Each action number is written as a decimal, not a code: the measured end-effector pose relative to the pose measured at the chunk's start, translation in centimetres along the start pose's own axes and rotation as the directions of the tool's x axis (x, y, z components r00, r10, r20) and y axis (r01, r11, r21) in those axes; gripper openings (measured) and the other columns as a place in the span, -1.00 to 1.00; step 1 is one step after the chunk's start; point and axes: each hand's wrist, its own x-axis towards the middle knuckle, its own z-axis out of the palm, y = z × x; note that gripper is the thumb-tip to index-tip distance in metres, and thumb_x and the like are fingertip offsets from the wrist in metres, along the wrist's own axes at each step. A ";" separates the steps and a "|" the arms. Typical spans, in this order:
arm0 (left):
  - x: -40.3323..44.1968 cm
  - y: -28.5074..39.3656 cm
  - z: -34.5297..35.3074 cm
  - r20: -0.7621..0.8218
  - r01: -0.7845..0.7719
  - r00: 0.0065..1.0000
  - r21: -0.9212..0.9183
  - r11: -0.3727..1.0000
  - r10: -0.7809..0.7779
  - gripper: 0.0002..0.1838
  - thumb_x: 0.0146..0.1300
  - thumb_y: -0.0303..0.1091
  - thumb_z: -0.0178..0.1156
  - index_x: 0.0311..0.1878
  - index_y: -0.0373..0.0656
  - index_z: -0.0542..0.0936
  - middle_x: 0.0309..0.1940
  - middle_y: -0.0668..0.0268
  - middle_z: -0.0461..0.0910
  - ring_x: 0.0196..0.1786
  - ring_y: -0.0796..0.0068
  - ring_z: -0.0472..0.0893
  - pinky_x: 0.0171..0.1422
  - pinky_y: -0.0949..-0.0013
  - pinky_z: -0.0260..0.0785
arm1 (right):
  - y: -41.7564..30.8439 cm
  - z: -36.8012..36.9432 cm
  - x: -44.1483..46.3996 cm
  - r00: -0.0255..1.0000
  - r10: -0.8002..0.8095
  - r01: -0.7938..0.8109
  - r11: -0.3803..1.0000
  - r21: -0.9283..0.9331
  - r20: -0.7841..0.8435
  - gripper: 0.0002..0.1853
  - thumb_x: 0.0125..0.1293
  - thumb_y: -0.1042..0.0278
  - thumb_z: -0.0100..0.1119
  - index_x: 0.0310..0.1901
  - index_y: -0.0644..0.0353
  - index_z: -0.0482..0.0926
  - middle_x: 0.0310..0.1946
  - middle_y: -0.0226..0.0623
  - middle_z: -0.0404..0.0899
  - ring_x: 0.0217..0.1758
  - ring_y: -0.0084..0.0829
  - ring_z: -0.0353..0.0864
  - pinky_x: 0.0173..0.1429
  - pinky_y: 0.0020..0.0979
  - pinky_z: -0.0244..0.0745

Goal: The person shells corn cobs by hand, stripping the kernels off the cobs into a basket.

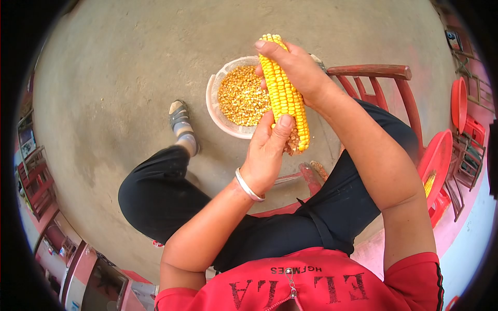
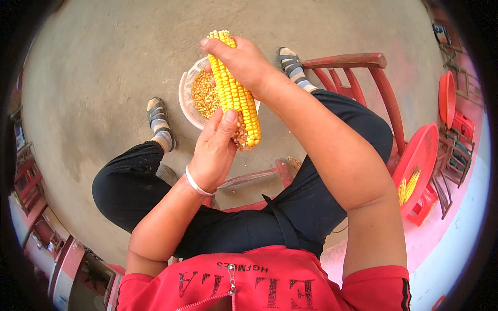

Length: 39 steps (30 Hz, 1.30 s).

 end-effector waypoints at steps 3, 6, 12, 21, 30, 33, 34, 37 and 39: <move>-0.2 0.1 -0.2 0.072 -0.041 0.997 0.077 0.996 0.035 -0.46 0.49 -0.16 0.00 0.38 -0.26 0.21 0.22 0.30 0.41 0.22 0.50 0.42 0.32 0.33 0.26 | -0.3 -0.2 -0.1 0.999 0.048 -0.048 0.996 0.074 0.002 -0.55 0.25 -0.10 0.23 -0.12 0.14 0.44 -0.41 -0.33 0.57 -0.48 -0.56 0.58 -0.36 -0.52 0.55; -0.4 0.3 0.2 0.074 -0.039 0.997 0.043 0.998 0.036 -0.47 0.48 -0.20 0.01 0.39 -0.26 0.20 0.25 0.30 0.38 0.26 0.49 0.40 0.34 0.31 0.23 | -0.2 -0.3 0.0 0.998 0.026 -0.031 0.995 0.092 0.058 -0.58 0.26 -0.09 0.22 -0.14 0.12 0.43 -0.41 -0.34 0.57 -0.48 -0.55 0.58 -0.37 -0.52 0.55; -0.7 1.0 0.7 0.054 -0.001 0.998 -0.177 0.984 0.011 -0.49 0.50 -0.20 -0.06 0.40 -0.21 0.20 0.32 0.32 0.34 0.34 0.46 0.35 0.40 0.24 0.18 | -0.2 -0.1 0.0 0.998 0.009 -0.014 0.997 0.070 0.069 -0.60 0.28 -0.06 0.21 -0.16 0.13 0.43 -0.42 -0.35 0.57 -0.49 -0.56 0.58 -0.38 -0.53 0.54; -0.4 0.5 0.8 -0.059 -0.027 0.998 -0.203 0.979 0.015 -0.49 0.49 -0.18 -0.08 0.40 -0.21 0.22 0.31 0.33 0.35 0.32 0.45 0.38 0.42 0.24 0.17 | 0.0 0.0 0.0 0.999 0.030 -0.032 0.993 0.117 0.019 -0.61 0.30 -0.04 0.20 -0.14 0.13 0.44 -0.42 -0.35 0.56 -0.49 -0.55 0.58 -0.38 -0.53 0.54; -0.5 0.2 0.7 -0.060 -0.033 0.998 -0.095 0.995 0.028 -0.51 0.47 -0.23 -0.06 0.38 -0.22 0.23 0.28 0.32 0.37 0.32 0.44 0.36 0.42 0.25 0.16 | -0.2 0.2 -0.1 0.999 0.009 -0.012 0.996 0.088 0.038 -0.59 0.29 -0.05 0.21 -0.15 0.16 0.44 -0.42 -0.35 0.56 -0.48 -0.56 0.58 -0.35 -0.54 0.55; -0.3 0.5 0.4 -0.057 0.004 0.998 -0.181 0.984 -0.015 -0.52 0.43 -0.31 -0.10 0.37 -0.23 0.24 0.26 0.30 0.38 0.30 0.42 0.38 0.40 0.25 0.19 | 0.0 0.5 -0.2 0.999 -0.023 0.021 0.999 0.039 0.038 -0.57 0.28 -0.05 0.23 -0.14 0.18 0.45 -0.42 -0.36 0.57 -0.48 -0.57 0.58 -0.36 -0.55 0.54; -0.3 0.6 0.4 -0.053 0.026 0.998 -0.220 0.975 -0.039 -0.53 0.40 -0.37 -0.11 0.35 -0.23 0.25 0.25 0.29 0.40 0.29 0.41 0.40 0.38 0.24 0.22 | 0.3 0.6 -0.1 0.998 -0.055 0.055 0.998 0.006 0.042 -0.57 0.28 -0.05 0.25 -0.13 0.19 0.46 -0.42 -0.36 0.57 -0.47 -0.58 0.57 -0.36 -0.55 0.53; -0.3 0.5 0.7 -0.080 -0.006 0.997 -0.255 0.967 -0.015 -0.50 0.28 -0.46 -0.12 0.32 -0.24 0.27 0.20 0.28 0.43 0.24 0.39 0.44 0.32 0.24 0.27 | 1.7 0.4 0.8 0.990 -0.141 0.143 0.985 -0.099 0.027 -0.53 0.25 -0.05 0.28 -0.15 0.26 0.50 -0.39 -0.31 0.60 -0.42 -0.54 0.60 -0.31 -0.49 0.54; -0.2 -0.1 -0.2 -0.080 0.036 0.995 -0.211 0.977 -0.054 -0.47 0.22 -0.50 -0.12 0.31 -0.24 0.28 0.19 0.28 0.45 0.22 0.39 0.45 0.28 0.24 0.29 | 2.0 0.2 1.0 0.981 -0.195 0.194 0.966 -0.171 0.009 -0.50 0.23 -0.05 0.30 -0.17 0.33 0.53 -0.36 -0.25 0.64 -0.37 -0.49 0.64 -0.26 -0.43 0.56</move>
